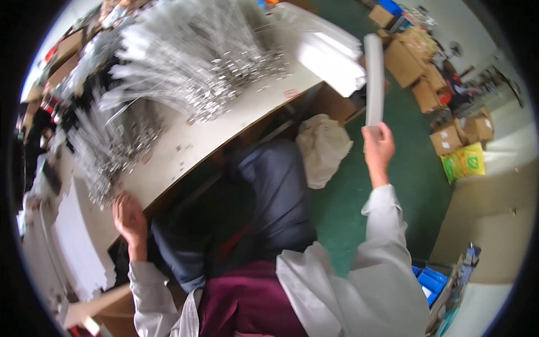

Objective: Inserting bundles of thin wires into white rectangular plastic sleeves.

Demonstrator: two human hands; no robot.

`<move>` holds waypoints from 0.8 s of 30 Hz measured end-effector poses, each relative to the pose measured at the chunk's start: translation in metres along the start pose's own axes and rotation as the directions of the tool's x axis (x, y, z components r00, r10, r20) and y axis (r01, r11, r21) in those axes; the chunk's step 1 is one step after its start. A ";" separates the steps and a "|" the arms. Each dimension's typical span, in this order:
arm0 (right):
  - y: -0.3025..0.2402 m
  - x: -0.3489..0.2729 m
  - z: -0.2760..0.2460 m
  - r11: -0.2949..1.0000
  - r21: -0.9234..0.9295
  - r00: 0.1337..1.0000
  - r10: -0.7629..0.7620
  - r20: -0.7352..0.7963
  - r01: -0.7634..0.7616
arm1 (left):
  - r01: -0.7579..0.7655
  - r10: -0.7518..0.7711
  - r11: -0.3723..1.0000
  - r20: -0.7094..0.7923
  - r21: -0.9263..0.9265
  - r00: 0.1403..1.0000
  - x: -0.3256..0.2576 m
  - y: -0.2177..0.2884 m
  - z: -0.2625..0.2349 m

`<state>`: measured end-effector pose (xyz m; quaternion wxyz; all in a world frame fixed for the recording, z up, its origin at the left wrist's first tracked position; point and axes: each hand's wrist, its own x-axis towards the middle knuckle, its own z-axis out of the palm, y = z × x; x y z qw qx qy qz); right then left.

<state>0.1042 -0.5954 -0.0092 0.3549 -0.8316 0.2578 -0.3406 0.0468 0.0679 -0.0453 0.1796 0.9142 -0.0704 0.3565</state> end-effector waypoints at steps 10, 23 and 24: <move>-0.190 -0.142 0.048 0.498 0.485 0.285 -0.848 0.447 0.719 | -0.403 0.445 0.853 0.060 -0.331 0.893 0.049 0.163 -0.055; -0.229 -0.206 0.120 0.220 0.754 -0.157 -0.906 0.394 0.619 | -0.166 0.209 0.977 0.477 -0.130 0.854 0.049 0.129 -0.038; -0.230 -0.208 0.124 0.209 0.759 -0.161 -0.910 0.382 0.617 | -0.144 0.170 0.985 0.512 -0.090 0.842 0.048 0.126 -0.035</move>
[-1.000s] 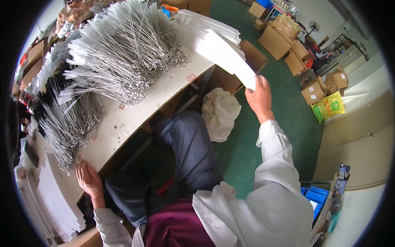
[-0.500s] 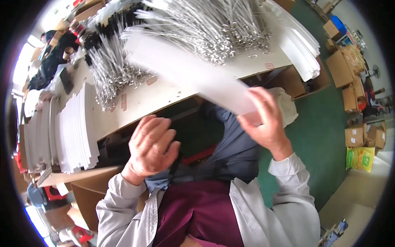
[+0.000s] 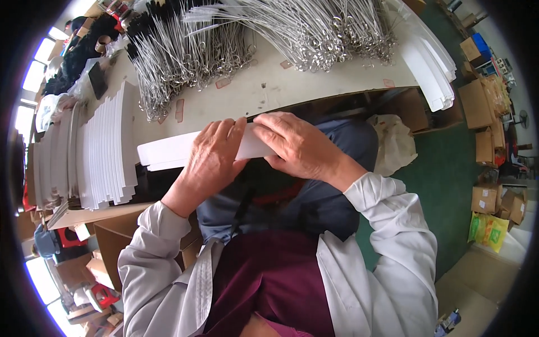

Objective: Inserting bundles of thin wires into white rectangular plastic sleeves.

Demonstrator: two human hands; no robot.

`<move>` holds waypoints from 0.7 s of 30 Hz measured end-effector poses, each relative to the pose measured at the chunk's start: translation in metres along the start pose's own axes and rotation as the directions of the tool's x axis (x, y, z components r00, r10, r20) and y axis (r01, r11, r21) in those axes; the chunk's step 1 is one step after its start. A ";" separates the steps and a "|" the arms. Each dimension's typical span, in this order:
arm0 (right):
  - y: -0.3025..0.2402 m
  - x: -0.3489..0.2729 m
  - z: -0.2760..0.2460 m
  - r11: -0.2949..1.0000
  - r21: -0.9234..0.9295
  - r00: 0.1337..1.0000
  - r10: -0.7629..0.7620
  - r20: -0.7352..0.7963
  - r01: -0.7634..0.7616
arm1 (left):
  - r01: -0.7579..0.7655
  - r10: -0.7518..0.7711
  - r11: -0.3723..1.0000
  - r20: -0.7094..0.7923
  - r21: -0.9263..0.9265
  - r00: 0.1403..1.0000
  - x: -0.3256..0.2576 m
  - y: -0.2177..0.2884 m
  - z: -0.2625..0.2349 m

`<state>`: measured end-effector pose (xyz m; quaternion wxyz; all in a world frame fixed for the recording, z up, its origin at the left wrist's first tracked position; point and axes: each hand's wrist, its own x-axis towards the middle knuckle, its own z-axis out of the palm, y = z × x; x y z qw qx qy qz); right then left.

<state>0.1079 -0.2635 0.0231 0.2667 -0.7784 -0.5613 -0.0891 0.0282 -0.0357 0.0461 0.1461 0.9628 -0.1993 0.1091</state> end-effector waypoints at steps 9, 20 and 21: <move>-0.013 0.003 0.018 0.937 -0.091 0.923 0.310 -0.229 -0.338 | 0.193 -0.192 0.979 -0.024 0.064 0.981 -0.015 -0.019 0.012; -0.022 0.010 0.063 0.655 0.466 0.729 0.684 -0.032 -0.594 | 0.171 -0.169 0.978 -0.027 0.119 0.985 -0.032 -0.026 0.026; -0.022 0.011 0.063 0.554 0.556 0.671 0.742 0.007 -0.619 | 0.174 -0.172 0.978 -0.027 0.117 0.985 -0.033 -0.026 0.026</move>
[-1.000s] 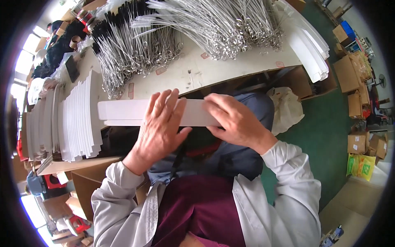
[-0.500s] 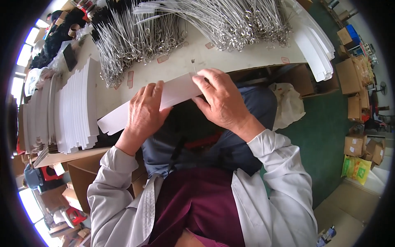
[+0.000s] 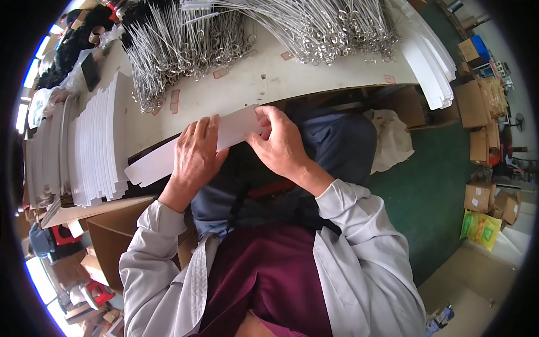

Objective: Inserting bundles of thin wires into white rectangular plastic sleeves.

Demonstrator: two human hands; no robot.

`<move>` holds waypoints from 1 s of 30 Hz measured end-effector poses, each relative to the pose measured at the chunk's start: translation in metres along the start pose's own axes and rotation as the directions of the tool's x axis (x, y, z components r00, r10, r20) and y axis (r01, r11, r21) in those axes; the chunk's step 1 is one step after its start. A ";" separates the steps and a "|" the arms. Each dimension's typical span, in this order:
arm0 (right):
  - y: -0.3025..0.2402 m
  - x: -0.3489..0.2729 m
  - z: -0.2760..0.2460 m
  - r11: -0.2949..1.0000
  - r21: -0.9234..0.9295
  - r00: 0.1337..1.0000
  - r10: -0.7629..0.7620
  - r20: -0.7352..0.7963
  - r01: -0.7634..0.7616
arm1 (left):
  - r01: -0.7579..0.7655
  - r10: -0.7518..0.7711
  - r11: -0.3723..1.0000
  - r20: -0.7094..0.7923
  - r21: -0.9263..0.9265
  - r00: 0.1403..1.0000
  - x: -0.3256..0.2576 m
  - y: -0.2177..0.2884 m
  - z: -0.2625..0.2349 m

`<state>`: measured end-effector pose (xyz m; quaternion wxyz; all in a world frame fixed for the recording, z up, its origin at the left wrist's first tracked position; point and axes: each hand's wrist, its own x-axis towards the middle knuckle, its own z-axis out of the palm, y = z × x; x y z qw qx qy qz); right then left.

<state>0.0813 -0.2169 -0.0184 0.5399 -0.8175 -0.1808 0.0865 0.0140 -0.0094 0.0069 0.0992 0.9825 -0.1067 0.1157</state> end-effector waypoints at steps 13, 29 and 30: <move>-0.019 0.016 -0.015 0.913 0.345 0.959 0.135 0.249 -0.218 | -0.009 0.005 0.999 -0.082 -0.048 0.997 -0.003 -0.006 -0.003; -0.030 0.043 -0.045 0.637 0.385 0.695 0.348 0.629 -0.668 | -0.074 0.066 0.995 -0.113 -0.060 0.991 0.000 -0.008 -0.002; -0.028 0.043 -0.046 0.572 0.424 0.672 0.335 0.661 -0.702 | -0.073 0.066 0.995 -0.111 -0.061 0.992 0.000 -0.008 -0.002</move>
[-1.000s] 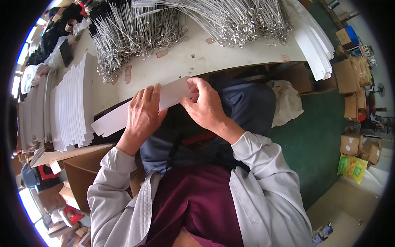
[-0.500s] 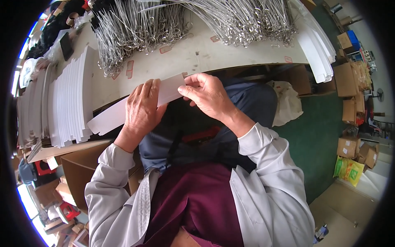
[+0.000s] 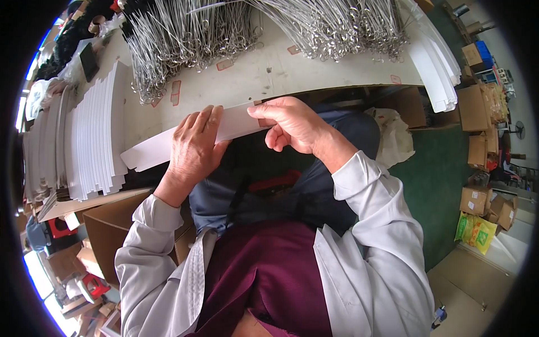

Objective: Inserting bundles of thin wires into white rectangular plastic sleeves.

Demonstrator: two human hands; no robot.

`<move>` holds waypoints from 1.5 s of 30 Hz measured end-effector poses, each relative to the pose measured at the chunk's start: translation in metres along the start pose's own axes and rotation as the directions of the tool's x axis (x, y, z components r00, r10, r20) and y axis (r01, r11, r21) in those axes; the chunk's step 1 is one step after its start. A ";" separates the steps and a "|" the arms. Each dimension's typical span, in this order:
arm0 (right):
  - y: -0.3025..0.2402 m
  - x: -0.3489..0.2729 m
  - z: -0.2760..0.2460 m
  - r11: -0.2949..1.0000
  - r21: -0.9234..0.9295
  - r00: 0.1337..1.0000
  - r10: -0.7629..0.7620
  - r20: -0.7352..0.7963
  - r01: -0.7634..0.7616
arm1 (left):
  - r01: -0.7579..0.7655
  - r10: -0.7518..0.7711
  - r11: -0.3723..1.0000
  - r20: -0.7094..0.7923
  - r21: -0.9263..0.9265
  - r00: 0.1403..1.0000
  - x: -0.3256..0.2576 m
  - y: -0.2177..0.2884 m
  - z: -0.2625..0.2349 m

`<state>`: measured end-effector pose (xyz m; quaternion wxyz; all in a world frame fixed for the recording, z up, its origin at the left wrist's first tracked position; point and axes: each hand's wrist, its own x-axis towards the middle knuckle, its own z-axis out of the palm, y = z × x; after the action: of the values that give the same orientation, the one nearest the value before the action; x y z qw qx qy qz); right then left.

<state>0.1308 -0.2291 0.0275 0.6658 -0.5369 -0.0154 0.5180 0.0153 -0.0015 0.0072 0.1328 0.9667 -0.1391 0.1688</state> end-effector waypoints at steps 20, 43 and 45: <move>0.014 0.016 0.016 -0.385 -0.871 0.663 -0.570 0.485 0.306 | 0.066 -0.057 0.990 0.080 -0.123 0.995 0.020 0.007 0.001; -0.012 0.035 0.005 -0.447 -0.842 0.600 -0.597 0.532 0.302 | 0.112 -0.116 0.992 0.102 0.050 0.988 0.000 -0.057 -0.037; -0.016 0.044 -0.002 -0.441 -0.848 0.603 -0.602 0.523 0.295 | 0.167 -0.172 0.985 0.171 0.045 0.970 0.003 -0.063 -0.034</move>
<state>0.1632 -0.1973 0.0151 0.1788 -0.8121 -0.5485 -0.0872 0.0279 0.0666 0.0259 0.1196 0.9880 -0.0644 0.0738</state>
